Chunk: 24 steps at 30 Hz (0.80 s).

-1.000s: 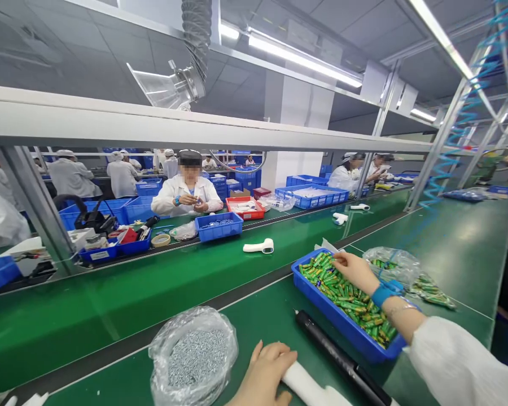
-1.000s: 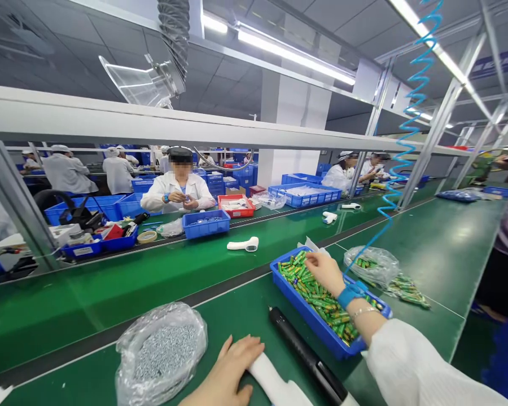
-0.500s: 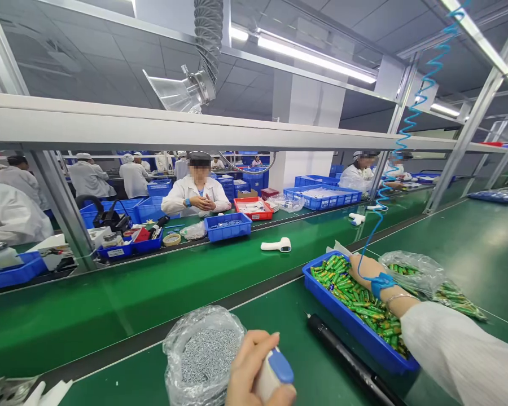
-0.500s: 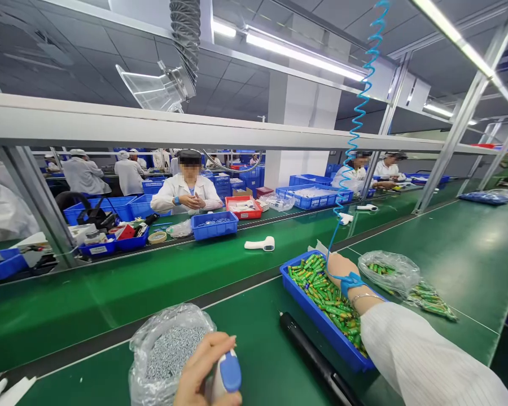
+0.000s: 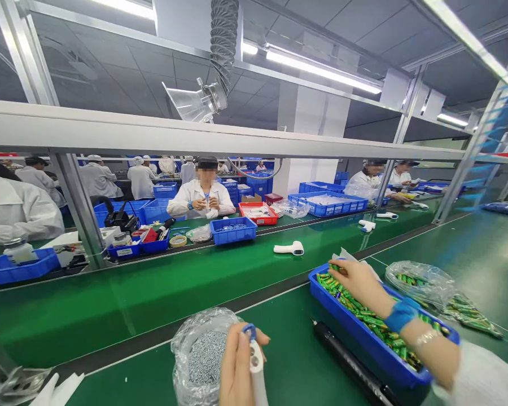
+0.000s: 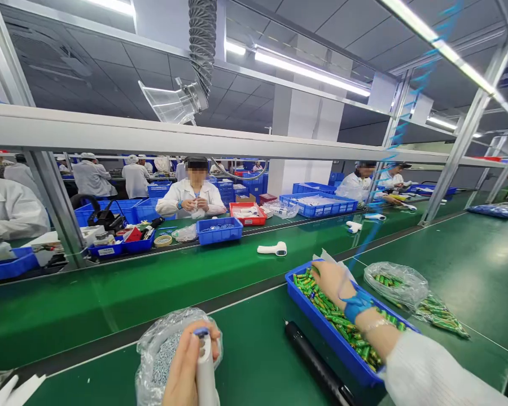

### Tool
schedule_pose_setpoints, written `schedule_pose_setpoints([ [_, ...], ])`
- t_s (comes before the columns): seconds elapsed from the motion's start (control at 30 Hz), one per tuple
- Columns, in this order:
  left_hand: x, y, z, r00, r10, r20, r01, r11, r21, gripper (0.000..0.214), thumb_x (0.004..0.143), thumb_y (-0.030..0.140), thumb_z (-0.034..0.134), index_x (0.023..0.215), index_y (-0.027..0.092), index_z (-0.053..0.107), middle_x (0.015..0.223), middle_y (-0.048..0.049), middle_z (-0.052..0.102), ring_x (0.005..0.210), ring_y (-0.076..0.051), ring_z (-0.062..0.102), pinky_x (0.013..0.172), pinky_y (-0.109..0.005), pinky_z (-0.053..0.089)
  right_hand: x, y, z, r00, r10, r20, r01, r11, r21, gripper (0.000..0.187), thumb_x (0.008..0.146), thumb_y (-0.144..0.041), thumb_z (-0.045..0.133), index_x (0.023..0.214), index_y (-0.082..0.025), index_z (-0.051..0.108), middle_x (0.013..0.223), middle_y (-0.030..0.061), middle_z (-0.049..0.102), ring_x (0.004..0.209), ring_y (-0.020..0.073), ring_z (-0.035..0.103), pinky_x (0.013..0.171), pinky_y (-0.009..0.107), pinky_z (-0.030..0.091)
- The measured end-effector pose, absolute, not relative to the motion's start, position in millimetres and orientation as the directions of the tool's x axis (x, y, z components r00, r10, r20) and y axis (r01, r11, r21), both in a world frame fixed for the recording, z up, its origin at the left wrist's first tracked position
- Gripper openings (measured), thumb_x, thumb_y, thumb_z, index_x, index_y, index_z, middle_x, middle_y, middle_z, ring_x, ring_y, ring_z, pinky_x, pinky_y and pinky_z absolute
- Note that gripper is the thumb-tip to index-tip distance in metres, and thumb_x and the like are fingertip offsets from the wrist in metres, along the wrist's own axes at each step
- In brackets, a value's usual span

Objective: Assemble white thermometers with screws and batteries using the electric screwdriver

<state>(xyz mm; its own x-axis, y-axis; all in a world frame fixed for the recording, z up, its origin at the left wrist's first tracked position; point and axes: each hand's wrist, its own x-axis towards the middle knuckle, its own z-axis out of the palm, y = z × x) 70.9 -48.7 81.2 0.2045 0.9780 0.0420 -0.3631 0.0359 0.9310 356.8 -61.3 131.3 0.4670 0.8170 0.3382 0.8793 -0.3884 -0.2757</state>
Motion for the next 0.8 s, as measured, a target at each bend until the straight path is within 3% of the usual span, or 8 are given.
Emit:
schedule_pose_setpoints([
  [0.07, 71, -53, 88, 0.206, 0.976, 0.065, -0.313, 0.003, 0.950, 0.055, 0.071, 0.074, 0.049, 0.069, 0.019, 0.058, 0.061, -0.0001, 0.054, 0.054, -0.013, 0.043, 0.053, -0.023, 0.037, 317, -71, 127, 0.390, 0.856, 0.338, 0.875, -0.230, -0.426, 0.033, 0.093, -0.040, 0.044, 0.115, -0.017, 0.056, 0.089, 0.0085, 0.064, 0.079, 0.0189, 0.062, 0.070, 0.030, 0.054],
  [0.17, 73, -57, 87, 0.170, 0.984, 0.044, -0.176, -0.014, 0.984, 0.055, 0.075, 0.074, 0.043, 0.078, 0.022, 0.057, 0.066, -0.0008, 0.055, 0.065, -0.017, 0.051, 0.064, -0.026, 0.041, 253, -85, 113, 0.310, 0.889, 0.337, 0.767, -0.024, -0.641, 0.044, 0.091, -0.049, 0.041, 0.119, -0.016, 0.053, 0.082, 0.0059, 0.065, 0.072, 0.0189, 0.064, 0.064, 0.028, 0.055],
  [0.23, 74, -60, 82, 0.150, 0.988, 0.018, -0.117, 0.000, 0.993, 0.055, 0.078, 0.073, 0.037, 0.091, 0.022, 0.056, 0.081, -0.0035, 0.060, 0.081, -0.020, 0.055, 0.075, -0.028, 0.042, 218, -89, 103, 0.334, 0.893, 0.303, 0.477, 0.117, -0.871, 0.043, 0.084, -0.050, 0.053, 0.110, -0.016, 0.058, 0.081, 0.0062, 0.066, 0.072, 0.0191, 0.064, 0.064, 0.026, 0.055],
  [0.3, 75, -62, 77, 0.162, 0.987, 0.003, -0.113, 0.015, 0.994, 0.057, 0.080, 0.071, 0.035, 0.103, 0.022, 0.052, 0.102, -0.0066, 0.059, 0.100, -0.022, 0.053, 0.087, -0.028, 0.039, 192, -88, 96, 0.368, 0.897, 0.245, 0.242, 0.162, -0.957, 0.041, 0.077, -0.047, 0.063, 0.103, -0.016, 0.062, 0.079, 0.0063, 0.067, 0.072, 0.0192, 0.064, 0.064, 0.024, 0.055],
  [0.37, 75, -63, 74, 0.185, 0.983, -0.006, -0.127, 0.030, 0.991, 0.059, 0.081, 0.070, 0.034, 0.111, 0.021, 0.048, 0.118, -0.0086, 0.054, 0.115, -0.023, 0.046, 0.097, -0.029, 0.033, 176, -85, 93, 0.385, 0.896, 0.221, 0.182, 0.161, -0.970, 0.039, 0.074, -0.046, 0.066, 0.098, -0.016, 0.064, 0.078, 0.0065, 0.067, 0.070, 0.0189, 0.064, 0.061, 0.023, 0.055],
  [0.47, 77, -65, 74, 0.206, 0.978, -0.018, -0.140, 0.048, 0.989, 0.062, 0.082, 0.069, 0.032, 0.118, 0.020, 0.044, 0.129, -0.0102, 0.047, 0.125, -0.024, 0.038, 0.104, -0.032, 0.028, 169, -81, 94, 0.373, 0.879, 0.298, 0.257, 0.211, -0.943, 0.034, 0.074, -0.044, 0.065, 0.094, -0.017, 0.067, 0.084, 0.0078, 0.066, 0.068, 0.0182, 0.063, 0.058, 0.022, 0.056],
  [0.67, 79, -66, 70, 0.221, 0.974, -0.054, -0.176, 0.094, 0.980, 0.060, 0.084, 0.065, 0.035, 0.123, 0.020, 0.041, 0.134, -0.0102, 0.043, 0.129, -0.024, 0.034, 0.111, -0.035, 0.019, 179, -82, 93, 0.224, 0.883, 0.413, 0.469, 0.273, -0.840, 0.026, 0.084, -0.036, 0.058, 0.102, -0.019, 0.067, 0.086, 0.0057, 0.065, 0.070, 0.0160, 0.064, 0.062, 0.021, 0.057],
  [0.8, 80, -67, 65, 0.209, 0.976, -0.054, -0.197, 0.096, 0.976, 0.062, 0.083, 0.066, 0.036, 0.125, 0.020, 0.040, 0.136, -0.0103, 0.041, 0.130, -0.024, 0.032, 0.111, -0.035, 0.020, 178, -82, 84, 0.179, 0.812, 0.555, 0.558, 0.381, -0.737, 0.025, 0.087, -0.029, 0.055, 0.108, -0.022, 0.064, 0.090, 0.0051, 0.065, 0.076, 0.0166, 0.063, 0.065, 0.022, 0.057],
])
